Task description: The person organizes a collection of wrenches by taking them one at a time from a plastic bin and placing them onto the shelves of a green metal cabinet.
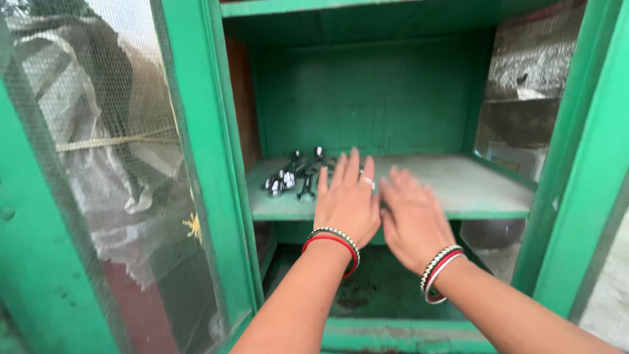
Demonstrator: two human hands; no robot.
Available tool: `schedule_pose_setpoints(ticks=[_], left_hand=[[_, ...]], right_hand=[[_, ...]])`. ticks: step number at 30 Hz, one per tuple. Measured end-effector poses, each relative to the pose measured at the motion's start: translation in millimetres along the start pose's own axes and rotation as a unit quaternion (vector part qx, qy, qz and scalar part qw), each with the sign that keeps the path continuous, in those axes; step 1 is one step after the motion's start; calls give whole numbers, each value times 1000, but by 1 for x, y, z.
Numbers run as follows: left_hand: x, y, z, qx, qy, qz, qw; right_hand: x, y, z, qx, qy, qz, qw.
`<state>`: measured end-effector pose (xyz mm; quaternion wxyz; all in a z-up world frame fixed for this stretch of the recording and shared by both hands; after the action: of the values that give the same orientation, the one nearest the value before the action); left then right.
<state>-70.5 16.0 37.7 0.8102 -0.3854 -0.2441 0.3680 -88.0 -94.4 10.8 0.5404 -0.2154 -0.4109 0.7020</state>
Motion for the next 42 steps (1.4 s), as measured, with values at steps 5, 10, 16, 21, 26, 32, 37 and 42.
schedule_pose_setpoints(ticks=[5,10,16,21,26,32,37,42], left_hand=[[33,8,-45,147,58,97,983],[51,-13,-47,151,80,109,979],[76,-19,-62,155,119,202,960],[73,-18,-50,112,89,212,967],[68,-15,-39,136,75,232,960],[57,-17,-40,141,115,157,971],[62,-19,-40,112,106,173,973],[59,-19,-35,130,136,162,969]], right_hand=[[-23,-13,-53,141,-25,-65,988],[-33,-50,-62,121,-34,-47,991],[-38,-79,-100,255,-124,-90,955],[-39,-74,-98,289,-130,-121,941],[-40,-77,-97,218,-136,-86,963],[-55,-81,-94,122,-132,-110,977],[-53,-80,-101,193,-106,-145,964],[-46,-78,-91,197,-127,-144,962]])
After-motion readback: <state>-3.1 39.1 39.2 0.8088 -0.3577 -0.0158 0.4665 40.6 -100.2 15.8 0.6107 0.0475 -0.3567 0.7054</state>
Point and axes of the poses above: each hand's wrist, its own y-axis away from the middle knuckle, its own z-axis out of the back of the hand, x = y × z, the point moved 7 cm from there along -y, towards the middle knuckle, and after that the axes turned 11 degrees about -z, right-handed, at the moved point
